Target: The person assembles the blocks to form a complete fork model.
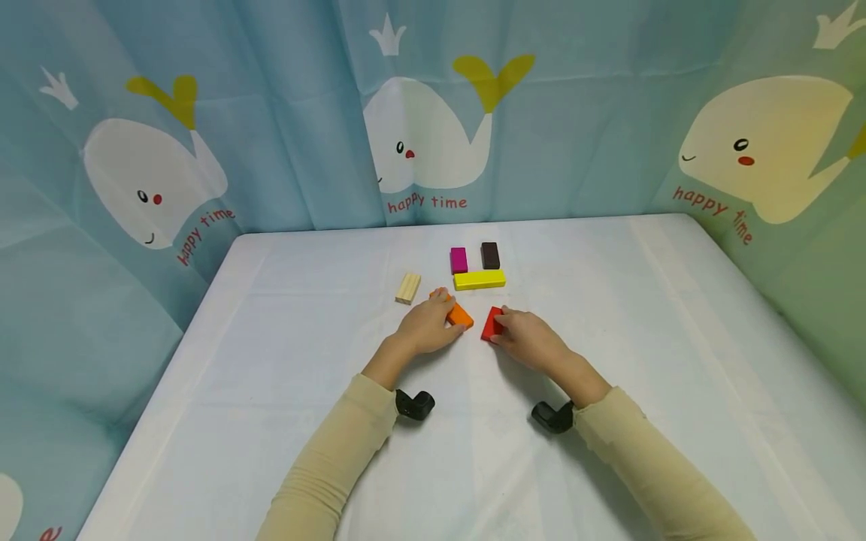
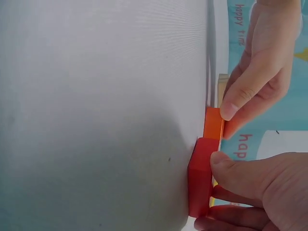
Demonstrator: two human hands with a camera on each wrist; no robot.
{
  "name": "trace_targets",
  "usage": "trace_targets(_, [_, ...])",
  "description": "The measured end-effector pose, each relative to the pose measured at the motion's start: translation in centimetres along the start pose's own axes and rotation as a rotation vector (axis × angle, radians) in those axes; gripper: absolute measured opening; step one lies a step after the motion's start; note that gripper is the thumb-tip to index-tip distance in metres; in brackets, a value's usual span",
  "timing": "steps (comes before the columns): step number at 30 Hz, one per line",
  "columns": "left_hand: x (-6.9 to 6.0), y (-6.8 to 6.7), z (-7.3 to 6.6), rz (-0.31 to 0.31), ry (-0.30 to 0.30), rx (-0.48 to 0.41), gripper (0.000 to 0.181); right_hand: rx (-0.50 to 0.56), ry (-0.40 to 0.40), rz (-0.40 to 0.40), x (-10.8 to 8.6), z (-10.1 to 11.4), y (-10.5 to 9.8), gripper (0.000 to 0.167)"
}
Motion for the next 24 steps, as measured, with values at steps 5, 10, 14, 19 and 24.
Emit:
trace_targets(5, [-0.04, -0.11, -0.16, 0.014, 0.026, -0.017, 0.057, -0.001, -0.032, -0.006, -0.19, 0.27, -0.06, 0.017])
trace_targets(10, [0.0, -0.04, -0.16, 0.022, 0.038, -0.013, 0.058, -0.004, -0.04, -0.008, -0.35, 0.26, -0.13, 0.02])
trace_targets(14, [0.06, 0.09, -0.01, 0.034, 0.039, -0.003, 0.059, 0.006, -0.049, -0.011, -0.4, 0.19, -0.21, 0.022])
trace_targets(19, [0.09, 0.04, 0.05, 0.043, 0.038, 0.024, 0.057, 0.005, -0.054, -0.009, -0.49, 0.09, -0.17, 0.031])
trace_targets(24, [0.07, -0.14, 0.04, 0.045, 0.029, 0.021, 0.056, 0.002, -0.066, -0.027, -0.6, 0.18, -0.29, 0.034])
Point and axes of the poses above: each hand's wrist, its own x-axis towards the middle knuckle, its own y-axis out of the palm, z = x × y, the point moved 8 cm from there along x, towards the middle knuckle, and after that the axes turned 6 degrees about -z, right-handed, at the moved point
